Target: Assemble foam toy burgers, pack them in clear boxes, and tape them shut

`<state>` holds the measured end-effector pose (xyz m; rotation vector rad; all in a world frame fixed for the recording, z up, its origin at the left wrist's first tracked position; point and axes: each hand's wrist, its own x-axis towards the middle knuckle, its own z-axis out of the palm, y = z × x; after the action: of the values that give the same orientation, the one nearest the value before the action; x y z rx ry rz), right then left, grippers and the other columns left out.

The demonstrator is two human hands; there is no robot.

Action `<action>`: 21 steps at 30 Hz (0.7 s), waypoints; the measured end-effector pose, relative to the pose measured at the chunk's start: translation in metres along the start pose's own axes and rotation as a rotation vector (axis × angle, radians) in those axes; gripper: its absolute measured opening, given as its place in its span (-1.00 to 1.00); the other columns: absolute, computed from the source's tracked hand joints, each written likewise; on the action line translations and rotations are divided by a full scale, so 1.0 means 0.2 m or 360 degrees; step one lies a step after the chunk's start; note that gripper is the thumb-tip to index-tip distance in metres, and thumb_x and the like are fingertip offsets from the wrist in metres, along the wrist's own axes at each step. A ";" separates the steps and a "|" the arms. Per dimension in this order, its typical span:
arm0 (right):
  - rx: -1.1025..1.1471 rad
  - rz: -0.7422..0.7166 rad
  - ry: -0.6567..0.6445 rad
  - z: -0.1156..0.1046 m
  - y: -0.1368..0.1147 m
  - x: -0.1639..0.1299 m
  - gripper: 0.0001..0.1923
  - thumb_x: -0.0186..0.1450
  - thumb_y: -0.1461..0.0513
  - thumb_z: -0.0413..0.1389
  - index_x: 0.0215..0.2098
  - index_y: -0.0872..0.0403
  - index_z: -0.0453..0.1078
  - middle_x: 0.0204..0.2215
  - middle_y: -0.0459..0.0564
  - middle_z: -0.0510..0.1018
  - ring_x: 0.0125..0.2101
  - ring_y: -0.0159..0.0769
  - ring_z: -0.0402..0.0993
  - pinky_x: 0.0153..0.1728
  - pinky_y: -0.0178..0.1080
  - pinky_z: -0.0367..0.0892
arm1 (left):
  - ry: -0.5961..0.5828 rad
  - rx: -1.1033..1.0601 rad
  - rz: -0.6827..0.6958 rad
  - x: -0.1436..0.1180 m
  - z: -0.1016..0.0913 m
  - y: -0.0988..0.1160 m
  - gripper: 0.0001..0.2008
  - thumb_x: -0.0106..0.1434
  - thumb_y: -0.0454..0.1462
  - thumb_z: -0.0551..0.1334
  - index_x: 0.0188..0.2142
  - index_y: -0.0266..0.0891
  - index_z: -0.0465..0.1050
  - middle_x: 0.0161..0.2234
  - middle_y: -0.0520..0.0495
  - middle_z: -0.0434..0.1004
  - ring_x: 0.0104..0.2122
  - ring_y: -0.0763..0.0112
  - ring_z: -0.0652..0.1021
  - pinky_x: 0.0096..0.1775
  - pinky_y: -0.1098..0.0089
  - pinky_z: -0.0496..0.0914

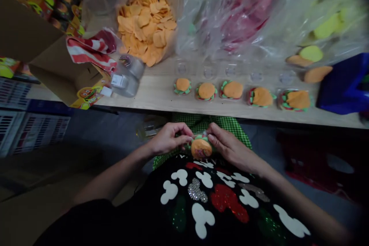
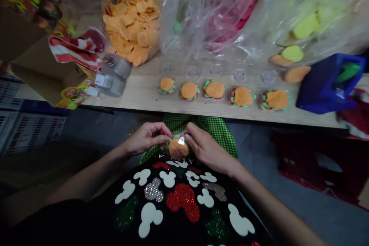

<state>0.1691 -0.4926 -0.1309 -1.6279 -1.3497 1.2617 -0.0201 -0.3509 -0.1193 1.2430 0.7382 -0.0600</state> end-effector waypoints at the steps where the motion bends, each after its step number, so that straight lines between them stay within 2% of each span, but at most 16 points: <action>1: -0.0035 -0.0017 -0.0004 -0.02 -0.01 0.02 -0.62 0.49 -0.07 -0.16 -0.30 -0.01 0.19 -0.37 -0.07 0.38 -0.38 -0.26 0.30 -0.33 -0.22 0.28 | 0.0034 0.0035 0.0052 0.01 0.00 0.01 -0.79 0.13 -0.18 0.38 -0.36 -0.30 0.50 -0.45 -0.02 0.46 -0.52 0.50 0.46 -0.43 0.45 0.42; 6: -0.0205 -0.0103 -0.0105 -0.08 -0.05 0.06 -0.66 0.50 -0.01 -0.14 -0.32 0.00 0.19 -0.39 -0.08 0.36 -0.40 -0.27 0.31 -0.32 -0.21 0.29 | 0.0193 0.0236 0.0298 0.05 0.06 0.04 -0.88 0.20 -0.27 0.30 -0.29 -0.27 0.58 -0.27 -0.09 0.52 -0.42 0.45 0.49 -0.39 0.46 0.40; 10: -0.0265 -0.0111 -0.0146 -0.08 -0.04 0.05 -0.70 0.50 0.03 -0.15 -0.32 0.00 0.19 -0.40 -0.08 0.36 -0.41 -0.27 0.31 -0.33 -0.22 0.27 | 0.0269 0.0366 0.0339 0.09 0.09 0.03 -0.88 0.20 -0.24 0.34 -0.34 -0.28 0.59 -0.38 -0.06 0.56 -0.36 0.41 0.50 -0.30 0.45 0.36; 14: -0.0242 -0.0096 -0.0164 -0.04 -0.03 0.06 -0.72 0.50 0.06 -0.15 -0.31 0.00 0.17 -0.40 -0.08 0.35 -0.41 -0.29 0.29 -0.34 -0.24 0.25 | 0.0229 0.0439 0.0393 0.10 0.09 0.01 -0.88 0.21 -0.26 0.32 -0.32 -0.30 0.59 -0.34 -0.05 0.59 -0.32 0.41 0.51 -0.22 0.42 0.35; 21: -0.0151 -0.0027 -0.0205 0.00 -0.02 0.08 -0.70 0.50 0.07 -0.18 -0.36 0.01 0.13 -0.42 -0.09 0.31 -0.41 -0.31 0.26 -0.34 -0.24 0.25 | 0.0294 0.0444 0.0332 0.11 0.11 -0.04 -0.90 0.20 -0.30 0.30 -0.39 -0.32 0.53 -0.43 -0.01 0.53 -0.40 0.45 0.45 -0.33 0.45 0.30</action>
<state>0.1678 -0.4767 -0.1320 -1.6188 -1.5197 1.3300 0.0034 -0.3654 -0.1357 1.6022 0.7733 0.1287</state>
